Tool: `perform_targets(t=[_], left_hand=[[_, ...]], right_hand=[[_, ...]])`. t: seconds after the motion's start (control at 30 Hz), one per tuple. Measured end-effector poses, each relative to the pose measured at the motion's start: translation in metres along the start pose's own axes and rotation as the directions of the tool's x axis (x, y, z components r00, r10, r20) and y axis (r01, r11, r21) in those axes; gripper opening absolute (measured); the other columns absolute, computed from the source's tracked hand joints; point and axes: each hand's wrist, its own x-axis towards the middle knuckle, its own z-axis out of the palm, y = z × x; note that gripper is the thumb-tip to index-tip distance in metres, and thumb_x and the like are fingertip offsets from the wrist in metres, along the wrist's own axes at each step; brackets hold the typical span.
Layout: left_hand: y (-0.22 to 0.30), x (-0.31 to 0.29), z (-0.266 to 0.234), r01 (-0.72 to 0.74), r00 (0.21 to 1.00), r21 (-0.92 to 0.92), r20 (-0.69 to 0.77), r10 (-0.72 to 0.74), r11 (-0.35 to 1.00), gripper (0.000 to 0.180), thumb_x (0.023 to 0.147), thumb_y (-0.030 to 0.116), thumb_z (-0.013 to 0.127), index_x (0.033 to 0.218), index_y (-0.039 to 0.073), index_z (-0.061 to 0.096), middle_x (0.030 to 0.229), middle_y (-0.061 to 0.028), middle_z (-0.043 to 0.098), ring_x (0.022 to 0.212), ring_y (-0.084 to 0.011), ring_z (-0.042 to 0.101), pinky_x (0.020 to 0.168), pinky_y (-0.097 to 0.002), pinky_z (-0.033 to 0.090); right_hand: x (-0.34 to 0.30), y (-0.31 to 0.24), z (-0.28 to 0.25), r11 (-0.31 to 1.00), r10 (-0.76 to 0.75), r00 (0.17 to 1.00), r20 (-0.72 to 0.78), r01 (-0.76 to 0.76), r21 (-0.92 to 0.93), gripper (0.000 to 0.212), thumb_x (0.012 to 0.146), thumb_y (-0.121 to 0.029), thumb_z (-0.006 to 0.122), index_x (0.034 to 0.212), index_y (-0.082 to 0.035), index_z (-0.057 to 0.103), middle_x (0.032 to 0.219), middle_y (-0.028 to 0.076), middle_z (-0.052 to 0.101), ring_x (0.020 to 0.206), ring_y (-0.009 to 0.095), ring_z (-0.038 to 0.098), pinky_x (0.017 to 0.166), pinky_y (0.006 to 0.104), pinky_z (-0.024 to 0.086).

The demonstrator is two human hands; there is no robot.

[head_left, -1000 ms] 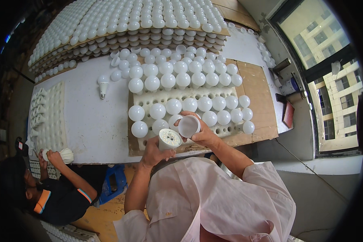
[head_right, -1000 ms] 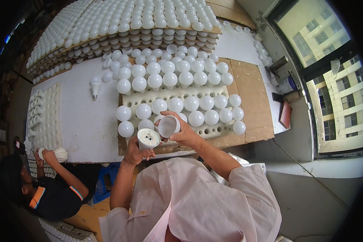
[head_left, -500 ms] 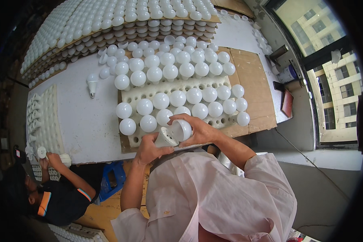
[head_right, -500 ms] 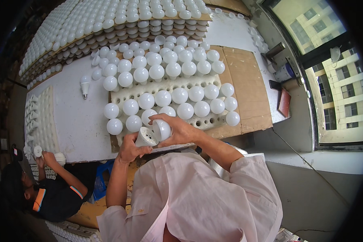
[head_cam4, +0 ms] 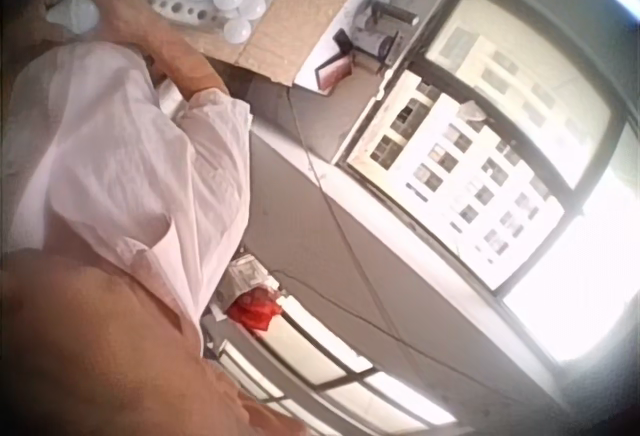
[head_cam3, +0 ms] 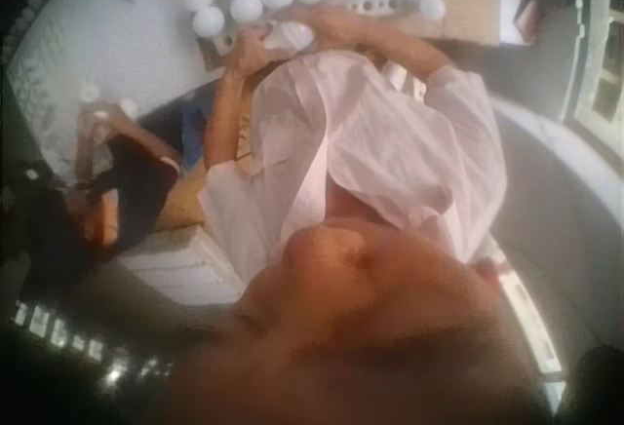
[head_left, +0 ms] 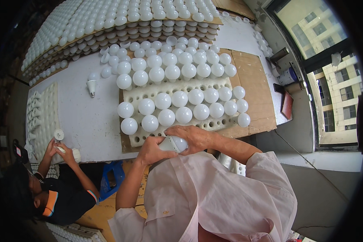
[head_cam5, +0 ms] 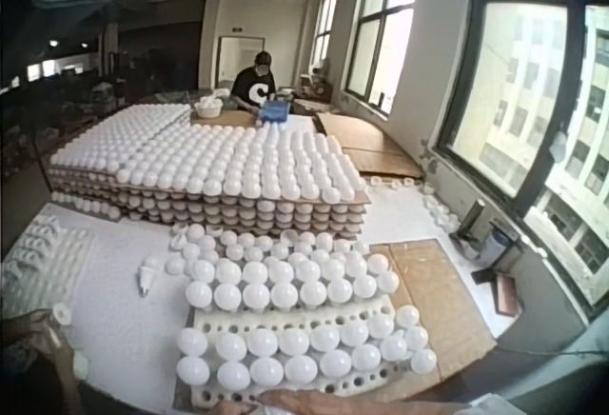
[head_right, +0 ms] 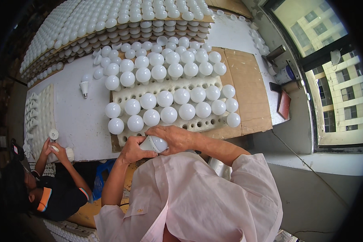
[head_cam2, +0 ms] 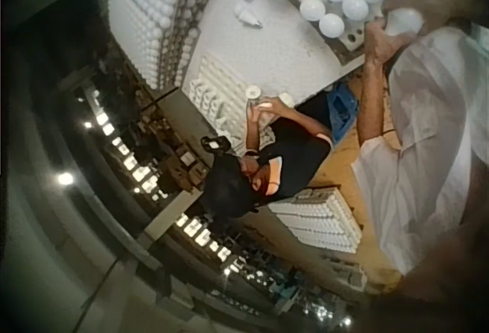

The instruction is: The person assembles light bulbs by attaching round diffuser covers onto bulb bases by hand, placing covers into a foam holder, and organizing the assembled bulbs on the workbench.

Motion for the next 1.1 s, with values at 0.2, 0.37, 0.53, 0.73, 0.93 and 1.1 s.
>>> perform_targets(t=[0.2, 0.37, 0.53, 0.73, 0.93, 1.1], left_hand=[[0.005, 0.000, 0.002, -0.148, 0.989, 0.027, 0.014, 0.148, 0.989, 0.053, 0.060, 0.028, 0.087, 0.095, -0.005, 0.067, 0.087, -0.0092, 0.069, 0.081, -0.0139, 0.063, 0.074, -0.0293, 0.050], [0.042, -0.009, 0.005, -0.217, 0.974, 0.073, 0.089, 0.210, 0.973, 0.052, 0.060, 0.032, 0.083, 0.096, -0.002, 0.068, 0.086, -0.0112, 0.070, 0.080, -0.0164, 0.066, 0.074, -0.0307, 0.051], [0.057, -0.009, 0.009, -0.291, 0.951, 0.068, 0.128, 0.281, 0.954, 0.062, 0.059, 0.035, 0.086, 0.099, -0.008, 0.065, 0.090, -0.0134, 0.069, 0.085, -0.0167, 0.065, 0.076, -0.0298, 0.051], [0.053, 0.007, 0.014, -0.231, 0.964, 0.097, 0.158, 0.214, 0.968, 0.050, 0.059, 0.032, 0.081, 0.092, -0.003, 0.068, 0.086, -0.0125, 0.070, 0.081, -0.0189, 0.067, 0.075, -0.0323, 0.051], [0.021, 0.043, 0.017, 0.042, 0.950, -0.040, 0.312, -0.028, 0.998, 0.044, 0.068, 0.032, 0.079, 0.088, -0.005, 0.066, 0.079, -0.0118, 0.067, 0.062, -0.0180, 0.065, 0.053, -0.0278, 0.050], [-0.012, 0.066, 0.034, 0.358, 0.893, -0.493, 0.430, -0.135, 0.793, 0.037, 0.081, 0.024, 0.072, 0.099, -0.006, 0.059, 0.081, -0.0122, 0.065, 0.056, -0.0143, 0.062, 0.033, -0.0193, 0.036]], right_hand=[[0.001, -0.006, 0.014, 0.980, -0.170, 0.947, -0.274, 0.192, 0.053, 0.082, 0.060, -0.008, 0.081, 0.132, -0.003, 0.040, 0.125, 0.016, 0.047, 0.116, 0.033, 0.047, 0.095, 0.0418, 0.043], [-0.012, -0.026, 0.015, 0.977, -0.172, 0.884, -0.434, 0.209, 0.039, 0.090, 0.060, -0.010, 0.082, 0.138, -0.004, 0.036, 0.122, 0.015, 0.049, 0.110, 0.032, 0.048, 0.093, 0.0408, 0.042], [-0.019, -0.027, 0.011, 0.955, -0.274, 0.855, -0.440, 0.298, -0.017, 0.089, 0.060, -0.013, 0.082, 0.137, -0.004, 0.038, 0.111, 0.012, 0.051, 0.095, 0.026, 0.050, 0.082, 0.0370, 0.043], [-0.025, -0.020, 0.016, 0.976, -0.193, 0.837, -0.511, 0.219, -0.009, 0.078, 0.060, -0.010, 0.078, 0.130, -0.003, 0.045, 0.108, 0.012, 0.053, 0.095, 0.026, 0.051, 0.084, 0.0378, 0.043], [-0.034, -0.005, 0.015, 0.994, 0.054, 0.870, -0.490, 0.000, 0.109, 0.087, 0.060, -0.008, 0.077, 0.136, -0.006, 0.036, 0.115, 0.014, 0.050, 0.102, 0.029, 0.052, 0.086, 0.0391, 0.045], [-0.044, 0.017, 0.026, 0.904, 0.343, 0.796, -0.500, -0.135, 0.406, 0.111, 0.067, -0.007, 0.077, 0.148, -0.012, 0.001, 0.141, 0.017, 0.030, 0.114, 0.025, 0.047, 0.095, 0.0397, 0.043]])
